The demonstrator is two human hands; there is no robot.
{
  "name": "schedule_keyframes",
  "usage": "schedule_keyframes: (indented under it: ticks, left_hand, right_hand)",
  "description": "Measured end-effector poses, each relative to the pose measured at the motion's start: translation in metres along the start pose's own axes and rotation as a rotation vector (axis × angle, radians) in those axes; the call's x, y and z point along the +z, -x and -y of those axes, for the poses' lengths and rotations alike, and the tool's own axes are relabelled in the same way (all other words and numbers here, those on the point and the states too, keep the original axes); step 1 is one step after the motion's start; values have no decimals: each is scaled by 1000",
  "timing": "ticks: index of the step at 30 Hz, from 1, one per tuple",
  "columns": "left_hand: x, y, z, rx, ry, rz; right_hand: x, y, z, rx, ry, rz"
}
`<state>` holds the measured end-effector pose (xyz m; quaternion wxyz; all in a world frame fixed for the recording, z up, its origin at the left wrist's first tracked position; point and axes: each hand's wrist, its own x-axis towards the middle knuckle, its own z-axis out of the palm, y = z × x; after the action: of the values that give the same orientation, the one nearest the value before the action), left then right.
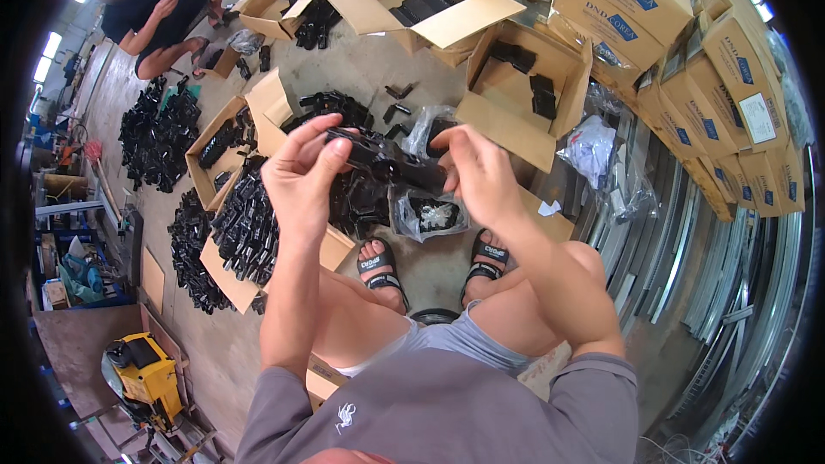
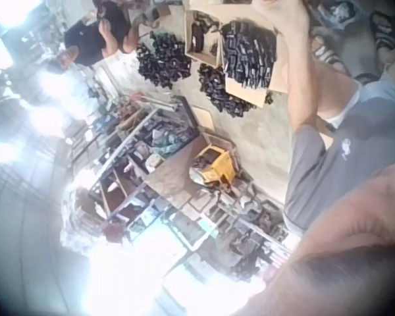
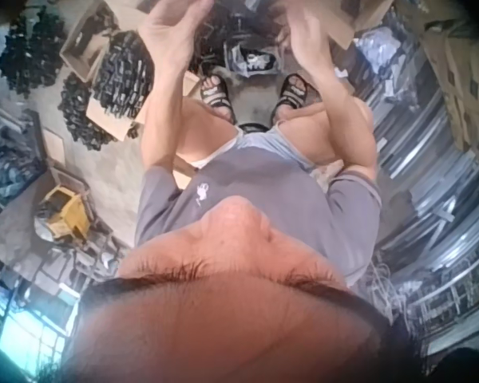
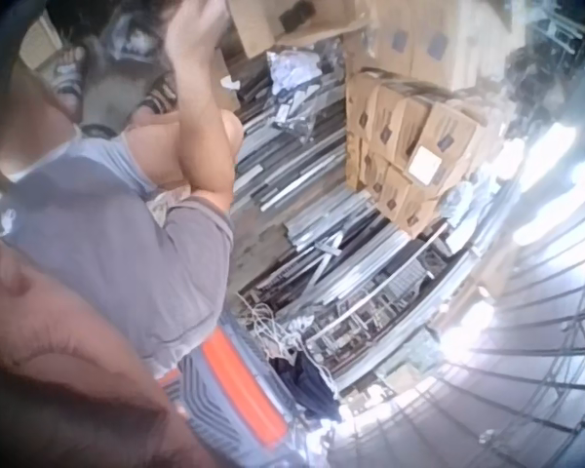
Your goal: The person assembles black plastic components by hand while sitting on the floor. The person picks up individual black plastic pieces from boxes and fits them together to form larger assemblies.
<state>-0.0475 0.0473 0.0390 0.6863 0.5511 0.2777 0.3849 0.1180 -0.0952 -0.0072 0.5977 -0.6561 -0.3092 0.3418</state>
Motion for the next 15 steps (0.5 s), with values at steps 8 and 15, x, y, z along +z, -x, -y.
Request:
schedule_keyframes:
  ticks: [8, 15]
  left_hand:
    - [-16, -12, 2, 302, -608, -173]
    - [-9, -19, 5, 433, -737, -148]
  right_hand:
    - [-52, -82, -162, 269, 1239, 484]
    - [-41, -122, -285, 327, 1274, 183]
